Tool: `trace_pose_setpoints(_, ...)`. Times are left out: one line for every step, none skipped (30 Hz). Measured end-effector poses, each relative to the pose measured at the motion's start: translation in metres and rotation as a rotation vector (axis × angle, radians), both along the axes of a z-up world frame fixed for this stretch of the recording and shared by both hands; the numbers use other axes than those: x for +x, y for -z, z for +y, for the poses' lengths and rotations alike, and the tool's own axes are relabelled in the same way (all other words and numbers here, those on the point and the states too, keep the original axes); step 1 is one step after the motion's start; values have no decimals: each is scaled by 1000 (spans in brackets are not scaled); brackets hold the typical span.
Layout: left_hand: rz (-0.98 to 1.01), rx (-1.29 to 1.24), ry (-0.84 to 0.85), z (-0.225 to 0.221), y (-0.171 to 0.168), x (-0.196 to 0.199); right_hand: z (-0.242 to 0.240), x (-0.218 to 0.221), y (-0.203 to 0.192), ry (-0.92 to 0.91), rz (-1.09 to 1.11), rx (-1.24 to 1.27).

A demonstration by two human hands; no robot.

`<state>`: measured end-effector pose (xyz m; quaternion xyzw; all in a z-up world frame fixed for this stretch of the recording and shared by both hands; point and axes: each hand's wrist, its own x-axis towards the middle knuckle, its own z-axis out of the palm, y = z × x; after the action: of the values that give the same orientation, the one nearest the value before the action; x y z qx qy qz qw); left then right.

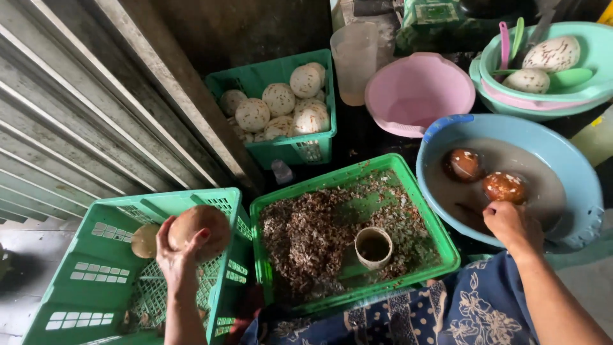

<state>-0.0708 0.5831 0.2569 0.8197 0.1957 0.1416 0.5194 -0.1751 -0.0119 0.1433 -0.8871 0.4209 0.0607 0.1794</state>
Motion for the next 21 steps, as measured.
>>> trace_pose_setpoints(-116, -246, 110, -22, -15, -10, 3, -2, -3, 2, -26, -14)
trace_pose_setpoints(-110, -243, 110, -42, -12, -14, 4, -3, -2, 2, -21, -11)
trace_pose_setpoints(-98, -278, 218, -62, -8, -18, 5, -5, -2, 10, -41, -6)
trace_pose_setpoints(-90, -315, 329, -82, -6, -20, 5, -4, -5, 19, -68, -5)
trace_pose_setpoints(-90, -315, 331, -104, 2, -24, 6, -7, -3, 21, -69, -4)
trace_pose_setpoints(-101, -249, 440, -128, 10, -28, 4, -8, -3, -2, -80, -9)
trace_pose_setpoints(-112, -182, 547, -151, 17, -32, 3, -9, -3, -24, -91, -14)
trace_pose_setpoints(-120, -187, 548, -170, 23, -38, 2, -10, 1, -24, -97, -20)
trace_pose_setpoints(0, -14, 564, -189, 29, -44, 0, -10, 5, -16, -109, -30)
trace_pose_setpoints(121, 160, 577, -209, 34, -49, -1, -11, 8, -7, -119, -39)
trace_pose_setpoints(114, 157, 579, -225, 49, -48, -2, -9, 5, -5, -124, -44)
trace_pose_setpoints(128, 240, 561, -240, 65, -49, -1, -10, 4, 4, -129, -45)
trace_pose_setpoints(142, 323, 543, -256, 82, -50, 0, -11, 4, 14, -134, -47)
trace_pose_setpoints(143, 324, 544, -260, 87, -54, 0, -11, 6, 15, -133, -47)
trace_pose_setpoints(160, 331, 576, -264, 92, -58, -1, -12, 8, 39, -145, -53)
trace_pose_setpoints(177, 342, 612, -269, 97, -60, -1, -12, 10, 67, -157, -56)
trace_pose_setpoints(177, 346, 616, -267, 98, -60, -8, -11, 19, 72, -157, -53)
trace_pose_setpoints(165, 429, 721, -261, 100, -61, -12, -11, 30, 104, -260, -153)
trace_pose_setpoints(153, 511, 826, -256, 102, -63, -16, -11, 41, 138, -362, -253)
trace_pose_setpoints(161, 516, 826, -248, 95, -63, -14, -14, 49, 138, -357, -245)
trace_pose_setpoints(234, 429, 896, -241, 88, -63, -12, -17, 57, 95, -580, -505)
